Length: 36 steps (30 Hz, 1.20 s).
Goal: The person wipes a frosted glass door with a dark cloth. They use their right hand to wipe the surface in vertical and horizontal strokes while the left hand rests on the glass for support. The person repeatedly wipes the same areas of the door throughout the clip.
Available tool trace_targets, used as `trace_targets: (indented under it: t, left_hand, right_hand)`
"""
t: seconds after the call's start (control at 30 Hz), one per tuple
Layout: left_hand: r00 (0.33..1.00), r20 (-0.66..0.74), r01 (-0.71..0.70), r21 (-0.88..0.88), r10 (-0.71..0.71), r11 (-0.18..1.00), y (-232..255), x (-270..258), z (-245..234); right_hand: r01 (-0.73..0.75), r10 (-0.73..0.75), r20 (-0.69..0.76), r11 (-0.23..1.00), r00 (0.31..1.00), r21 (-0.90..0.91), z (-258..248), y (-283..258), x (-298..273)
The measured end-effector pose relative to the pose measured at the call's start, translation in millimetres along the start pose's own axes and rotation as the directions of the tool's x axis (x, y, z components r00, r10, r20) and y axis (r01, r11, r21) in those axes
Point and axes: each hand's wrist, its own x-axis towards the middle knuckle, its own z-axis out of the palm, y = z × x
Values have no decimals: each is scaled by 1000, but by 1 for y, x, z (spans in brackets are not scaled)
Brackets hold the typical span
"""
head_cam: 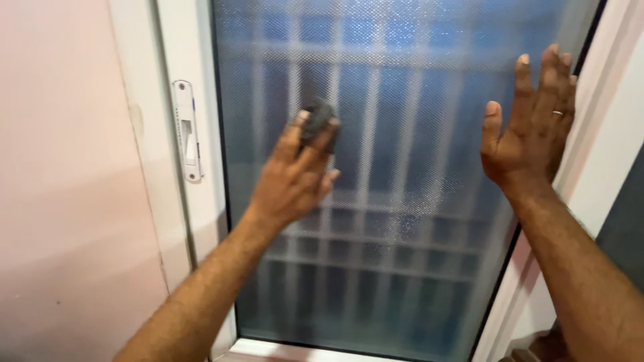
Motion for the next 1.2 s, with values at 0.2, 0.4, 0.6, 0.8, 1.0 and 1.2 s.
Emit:
trace_targets:
  t: [0.2, 0.4, 0.6, 0.8, 1.0, 1.2]
  left_hand:
    - [994, -37, 111, 154, -106, 982, -48, -21, -25]
    - [991, -38, 133, 165, -129, 977, -56, -29, -24]
    - [993, -45, 115, 179, -109, 977, -62, -29, -23]
    - [991, -59, 127, 183, -118, 975, -63, -28, -25]
    - [989, -41, 149, 190, -144, 970, -64, -31, -22]
    - [982, -38, 190, 277, -187, 942, -61, -31, -17]
  right_hand:
    - [35, -35, -11, 999, 999, -37, 3, 4, -1]
    - [18, -18, -11, 999, 1000, -34, 5, 5, -3]
    - [23, -23, -13, 1000, 1000, -19, 8, 7, -3]
    - [0, 0, -8, 1000, 1000, -10, 6, 1, -3]
    - [-26, 27, -63, 999, 998, 18, 11, -11, -10]
    - [-43, 50, -68, 994, 996, 98, 9, -29, -36]
